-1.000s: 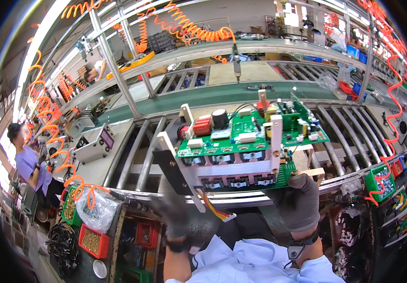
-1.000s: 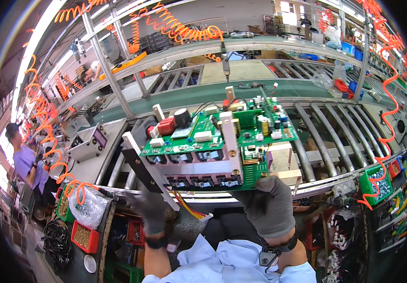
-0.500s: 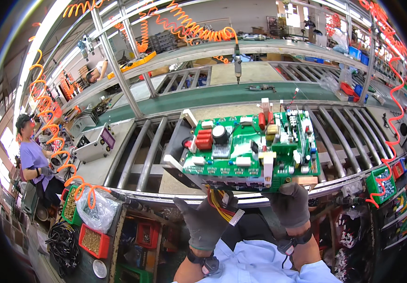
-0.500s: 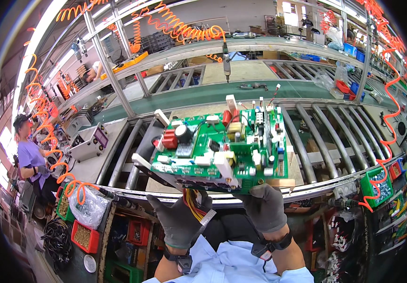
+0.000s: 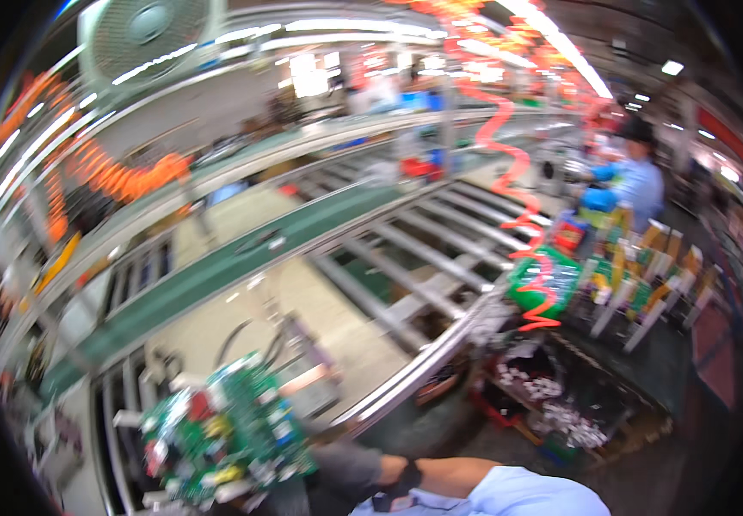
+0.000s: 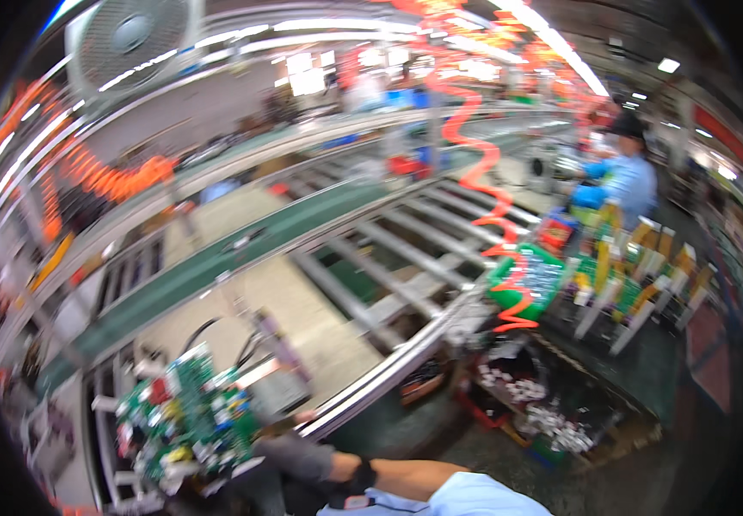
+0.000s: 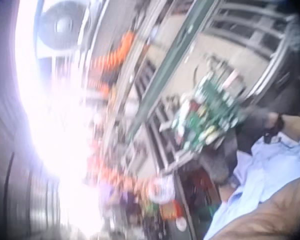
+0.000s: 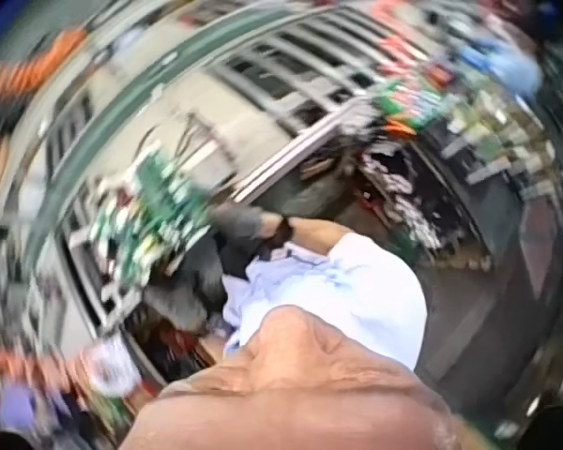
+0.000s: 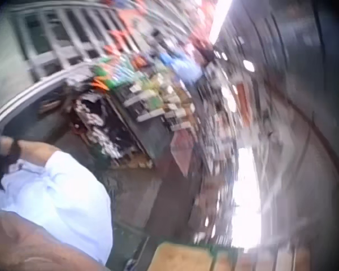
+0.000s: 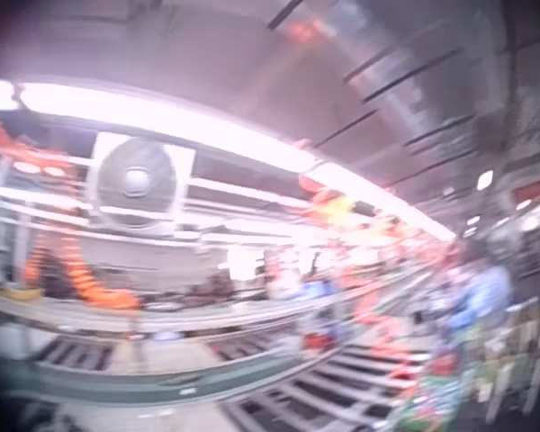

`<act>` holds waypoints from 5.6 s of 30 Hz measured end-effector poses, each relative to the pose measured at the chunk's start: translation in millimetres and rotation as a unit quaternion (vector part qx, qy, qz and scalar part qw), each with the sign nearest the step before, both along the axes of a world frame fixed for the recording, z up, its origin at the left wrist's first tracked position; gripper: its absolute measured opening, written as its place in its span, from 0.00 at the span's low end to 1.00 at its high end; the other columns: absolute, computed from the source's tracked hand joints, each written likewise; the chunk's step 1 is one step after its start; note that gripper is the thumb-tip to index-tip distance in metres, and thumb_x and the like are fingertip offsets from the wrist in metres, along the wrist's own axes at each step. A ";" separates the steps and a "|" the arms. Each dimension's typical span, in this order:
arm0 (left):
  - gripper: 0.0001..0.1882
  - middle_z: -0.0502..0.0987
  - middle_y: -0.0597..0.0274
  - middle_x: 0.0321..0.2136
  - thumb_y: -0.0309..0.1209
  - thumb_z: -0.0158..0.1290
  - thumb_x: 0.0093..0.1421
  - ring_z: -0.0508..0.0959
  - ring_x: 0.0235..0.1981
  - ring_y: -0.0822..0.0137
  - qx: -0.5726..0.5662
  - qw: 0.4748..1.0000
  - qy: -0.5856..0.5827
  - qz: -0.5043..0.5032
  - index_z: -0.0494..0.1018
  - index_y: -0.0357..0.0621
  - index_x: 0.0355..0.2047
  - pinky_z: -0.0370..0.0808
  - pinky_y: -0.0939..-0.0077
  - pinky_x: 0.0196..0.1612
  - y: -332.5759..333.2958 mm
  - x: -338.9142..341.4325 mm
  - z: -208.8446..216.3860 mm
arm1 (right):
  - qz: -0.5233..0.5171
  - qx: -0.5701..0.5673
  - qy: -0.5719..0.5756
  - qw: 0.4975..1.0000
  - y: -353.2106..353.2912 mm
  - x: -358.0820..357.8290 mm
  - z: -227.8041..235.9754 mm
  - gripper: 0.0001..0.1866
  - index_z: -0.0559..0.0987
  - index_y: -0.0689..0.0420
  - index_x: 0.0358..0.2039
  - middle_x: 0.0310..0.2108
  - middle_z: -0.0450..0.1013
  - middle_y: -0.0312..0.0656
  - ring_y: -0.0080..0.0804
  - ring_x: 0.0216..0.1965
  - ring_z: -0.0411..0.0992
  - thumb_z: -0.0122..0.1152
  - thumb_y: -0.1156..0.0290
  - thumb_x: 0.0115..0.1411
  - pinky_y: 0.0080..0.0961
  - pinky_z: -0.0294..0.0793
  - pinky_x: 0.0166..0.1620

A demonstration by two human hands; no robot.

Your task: The recorder assembles electronic components into a metal housing on an industrial assembly line, using power tools and connecting wiring.

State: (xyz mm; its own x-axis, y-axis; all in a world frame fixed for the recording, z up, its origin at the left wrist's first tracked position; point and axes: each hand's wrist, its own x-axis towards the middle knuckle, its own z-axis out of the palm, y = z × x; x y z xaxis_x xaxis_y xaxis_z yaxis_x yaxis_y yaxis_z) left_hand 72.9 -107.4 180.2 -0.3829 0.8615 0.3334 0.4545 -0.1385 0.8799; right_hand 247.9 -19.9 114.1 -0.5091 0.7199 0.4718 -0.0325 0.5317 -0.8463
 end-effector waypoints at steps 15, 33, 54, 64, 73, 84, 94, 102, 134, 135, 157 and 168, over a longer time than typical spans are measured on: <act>0.32 0.74 0.58 0.52 0.55 0.46 0.64 0.73 0.55 0.58 0.054 0.914 -0.400 -0.028 0.65 0.48 0.61 0.65 0.44 0.62 37.3 -13.2 -5.9 | 0.046 -0.101 0.072 0.991 1.3 23.5 60.3 0.25 0.67 0.67 0.57 0.44 0.71 0.47 0.33 0.44 0.69 0.55 0.69 0.61 0.29 0.71 0.48; 0.36 0.67 0.52 0.62 0.56 0.50 0.64 0.70 0.61 0.52 0.325 0.837 -0.436 -0.058 0.61 0.49 0.65 0.75 0.45 0.57 16.6 -65.1 5.5 | -0.305 0.354 -0.350 0.812 96.2 58.6 130.7 0.55 0.58 0.68 0.64 0.56 0.64 0.60 0.56 0.61 0.62 0.75 0.57 0.41 0.46 0.60 0.65; 0.39 0.72 0.58 0.55 0.63 0.48 0.60 0.76 0.51 0.57 0.192 0.785 -0.589 -0.021 0.65 0.49 0.61 0.80 0.56 0.46 67.7 -21.9 50.7 | -0.168 0.191 -0.336 0.907 227.1 -9.5 118.2 0.09 0.80 0.54 0.36 0.31 0.78 0.48 0.49 0.38 0.78 0.58 0.67 0.55 0.42 0.77 0.41; 0.35 0.69 0.55 0.58 0.57 0.48 0.64 0.74 0.55 0.56 0.229 0.874 -0.426 0.056 0.60 0.52 0.65 0.78 0.53 0.52 72.5 -47.0 33.8 | 0.020 0.406 -0.536 0.740 205.7 -6.7 115.3 0.14 0.83 0.49 0.39 0.36 0.80 0.40 0.43 0.46 0.76 0.63 0.60 0.53 0.59 0.64 0.58; 0.39 0.63 0.55 0.64 0.58 0.46 0.65 0.69 0.61 0.50 0.238 0.888 -0.393 -0.026 0.52 0.51 0.69 0.76 0.42 0.55 63.0 -47.9 41.7 | -0.116 0.374 -0.364 0.845 205.9 2.3 119.1 0.13 0.84 0.53 0.34 0.41 0.78 0.44 0.40 0.48 0.74 0.58 0.58 0.60 0.49 0.68 0.56; 0.42 0.63 0.52 0.62 0.50 0.58 0.59 0.70 0.58 0.53 0.219 0.776 -0.588 -0.063 0.52 0.54 0.68 0.79 0.51 0.53 91.5 -20.3 56.6 | -0.123 -0.161 0.294 0.934 208.9 9.6 61.5 0.17 0.78 0.64 0.38 0.43 0.77 0.45 0.19 0.34 0.71 0.47 0.62 0.72 0.20 0.72 0.40; 0.44 0.64 0.51 0.60 0.64 0.46 0.60 0.68 0.58 0.53 0.134 0.829 -0.542 0.014 0.58 0.43 0.65 0.71 0.47 0.55 108.3 -13.1 48.2 | -0.092 -0.162 0.322 0.928 210.8 17.1 60.1 0.18 0.75 0.62 0.30 0.46 0.76 0.50 0.22 0.35 0.71 0.44 0.64 0.73 0.19 0.72 0.39; 0.36 0.69 0.57 0.56 0.59 0.50 0.62 0.71 0.56 0.54 0.138 0.834 -0.534 0.021 0.63 0.49 0.62 0.73 0.45 0.53 120.4 -6.1 30.5 | -0.077 -0.179 0.339 0.920 206.5 17.4 63.0 0.18 0.75 0.63 0.32 0.46 0.76 0.50 0.24 0.36 0.73 0.44 0.65 0.73 0.20 0.73 0.40; 0.32 0.73 0.56 0.48 0.50 0.59 0.61 0.78 0.46 0.61 0.085 0.858 -0.490 0.125 0.64 0.45 0.58 0.81 0.55 0.38 154.8 13.1 -27.7 | -0.122 -0.182 0.322 0.921 219.3 21.1 45.4 0.17 0.68 0.58 0.33 0.54 0.69 0.55 0.37 0.52 0.69 0.38 0.62 0.75 0.37 0.69 0.58; 0.32 0.73 0.56 0.48 0.50 0.59 0.61 0.78 0.46 0.61 0.072 0.857 -0.489 0.144 0.64 0.45 0.58 0.81 0.55 0.38 154.5 10.5 -29.6 | -0.119 -0.185 0.319 0.922 219.0 21.1 45.2 0.17 0.68 0.58 0.33 0.54 0.69 0.55 0.37 0.52 0.69 0.38 0.62 0.75 0.37 0.69 0.58; 0.43 0.69 0.56 0.50 0.41 0.70 0.53 0.76 0.40 0.69 0.055 0.829 -0.520 0.199 0.54 0.43 0.58 0.79 0.77 0.32 173.1 22.3 -44.0 | -0.126 -0.139 0.332 0.924 219.3 23.0 42.1 0.18 0.71 0.63 0.32 0.52 0.71 0.56 0.37 0.51 0.73 0.40 0.64 0.74 0.33 0.73 0.55; 0.47 0.70 0.51 0.53 0.42 0.71 0.53 0.72 0.53 0.64 0.003 0.818 -0.551 0.166 0.54 0.32 0.60 0.69 0.70 0.58 176.6 12.8 -64.7 | -0.334 0.075 0.004 0.940 176.3 15.7 81.4 0.26 0.68 0.65 0.60 0.57 0.69 0.49 0.36 0.58 0.68 0.60 0.73 0.62 0.35 0.63 0.62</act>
